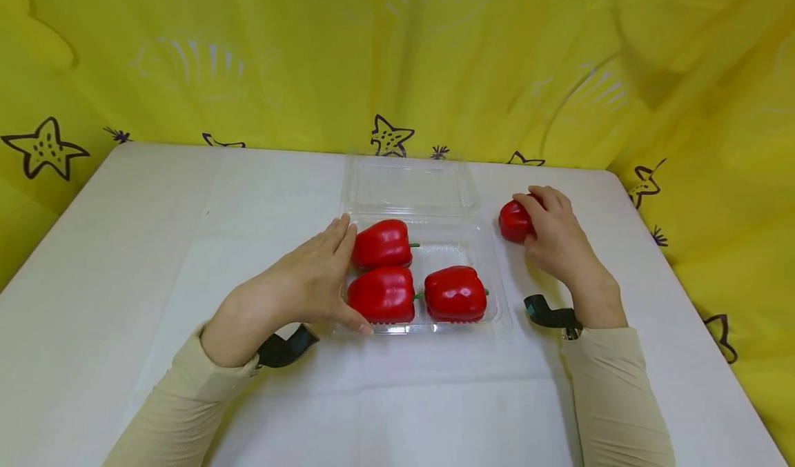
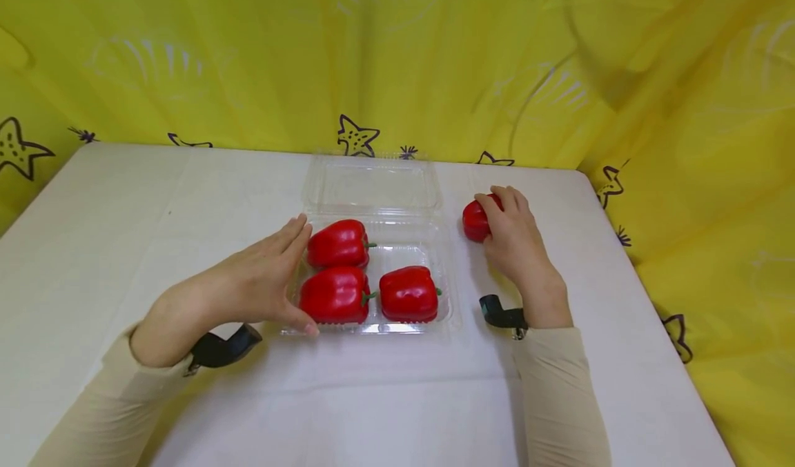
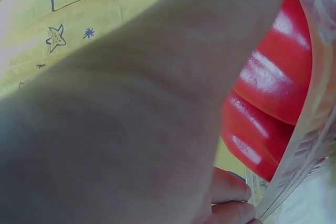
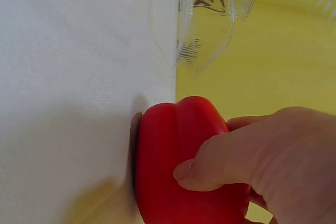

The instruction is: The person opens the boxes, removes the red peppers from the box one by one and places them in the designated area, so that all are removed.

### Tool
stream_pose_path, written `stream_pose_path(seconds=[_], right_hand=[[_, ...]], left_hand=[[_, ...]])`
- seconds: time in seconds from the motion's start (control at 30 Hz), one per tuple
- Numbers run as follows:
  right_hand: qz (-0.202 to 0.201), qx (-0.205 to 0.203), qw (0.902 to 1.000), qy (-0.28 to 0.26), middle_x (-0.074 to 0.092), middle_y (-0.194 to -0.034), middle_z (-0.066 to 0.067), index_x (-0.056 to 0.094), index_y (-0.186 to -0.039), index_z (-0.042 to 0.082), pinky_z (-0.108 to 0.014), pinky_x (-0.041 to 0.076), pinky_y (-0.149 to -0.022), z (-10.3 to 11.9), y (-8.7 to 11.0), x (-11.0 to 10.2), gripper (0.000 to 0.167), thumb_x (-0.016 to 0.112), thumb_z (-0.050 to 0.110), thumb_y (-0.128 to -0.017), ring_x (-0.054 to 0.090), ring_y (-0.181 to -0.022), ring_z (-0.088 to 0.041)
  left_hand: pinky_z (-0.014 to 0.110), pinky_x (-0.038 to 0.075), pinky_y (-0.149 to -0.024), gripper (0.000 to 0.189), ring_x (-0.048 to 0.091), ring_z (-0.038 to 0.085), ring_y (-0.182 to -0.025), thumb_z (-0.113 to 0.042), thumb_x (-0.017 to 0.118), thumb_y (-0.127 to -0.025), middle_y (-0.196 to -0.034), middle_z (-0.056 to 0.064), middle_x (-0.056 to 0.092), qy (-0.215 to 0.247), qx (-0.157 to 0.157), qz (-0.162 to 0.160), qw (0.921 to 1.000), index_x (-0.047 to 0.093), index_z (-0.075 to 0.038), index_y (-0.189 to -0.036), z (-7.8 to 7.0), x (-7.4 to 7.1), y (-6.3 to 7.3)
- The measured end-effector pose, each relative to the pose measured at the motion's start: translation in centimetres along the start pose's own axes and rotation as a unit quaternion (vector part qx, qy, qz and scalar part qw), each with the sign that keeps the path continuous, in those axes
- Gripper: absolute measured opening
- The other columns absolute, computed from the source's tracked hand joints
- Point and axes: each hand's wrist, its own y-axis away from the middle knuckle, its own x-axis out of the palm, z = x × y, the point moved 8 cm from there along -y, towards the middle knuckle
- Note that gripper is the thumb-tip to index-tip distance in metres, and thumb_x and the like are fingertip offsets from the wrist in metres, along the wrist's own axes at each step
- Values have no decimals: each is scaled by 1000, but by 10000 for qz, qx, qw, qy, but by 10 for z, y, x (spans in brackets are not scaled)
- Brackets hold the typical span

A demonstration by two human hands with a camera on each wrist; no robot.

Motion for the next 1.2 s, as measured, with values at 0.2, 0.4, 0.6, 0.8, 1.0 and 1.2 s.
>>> stream_pose_path(seconds=[0.2,0.4,0.6,0.8,1.0,1.2], right_hand=[[-2,-50,10000,60,31,-152,-27,47,-140,0,-70,37,-106,1,0,-1,63,60,-11,-79,18,-145,-48],[-1,-103,9999,43,29,-154,-29,46,-142,2,-72,31,-108,3,1,-3,66,65,-6,-79,14,-146,-50],[-101,-157,9998,0,31,-152,-29,46,-140,2,-73,29,-109,9,4,-13,64,68,-4,-80,14,-146,-50],[-66,-288,9996,-7,31,-153,-27,48,-139,3,-71,38,-104,22,8,-20,62,71,-1,-81,15,-147,-48],[-174,-577,9982,-78,34,-152,-27,50,-139,3,-71,38,-104,39,13,-30,60,71,-1,-83,15,-147,-47],[-266,-856,9958,-202,41,-147,-24,52,-137,3,-67,37,-109,56,19,-37,54,70,1,-85,22,-145,-46]], left_hand=[[51,24,-122,137,7,39,-154,-63,86,-61,-166,23,6,14,-15,20,10000,13,6,-156,-1,0,-1],[51,24,-122,137,7,40,-154,-63,86,-61,-165,23,7,23,-20,28,10000,14,6,-156,-1,0,0],[51,24,-122,137,7,39,-154,-62,86,-61,-166,22,6,35,-26,13,10000,13,5,-156,-1,0,-1],[51,24,-122,136,8,39,-154,-61,86,-61,-166,23,8,37,-46,6,10000,15,6,-156,-1,1,0],[51,26,-121,136,9,40,-154,-61,86,-61,-165,23,9,42,-51,-37,10000,16,6,-155,-1,0,0],[51,26,-121,135,10,40,-154,-60,86,-61,-165,23,10,59,-56,-35,10000,16,6,-155,-1,0,0]])
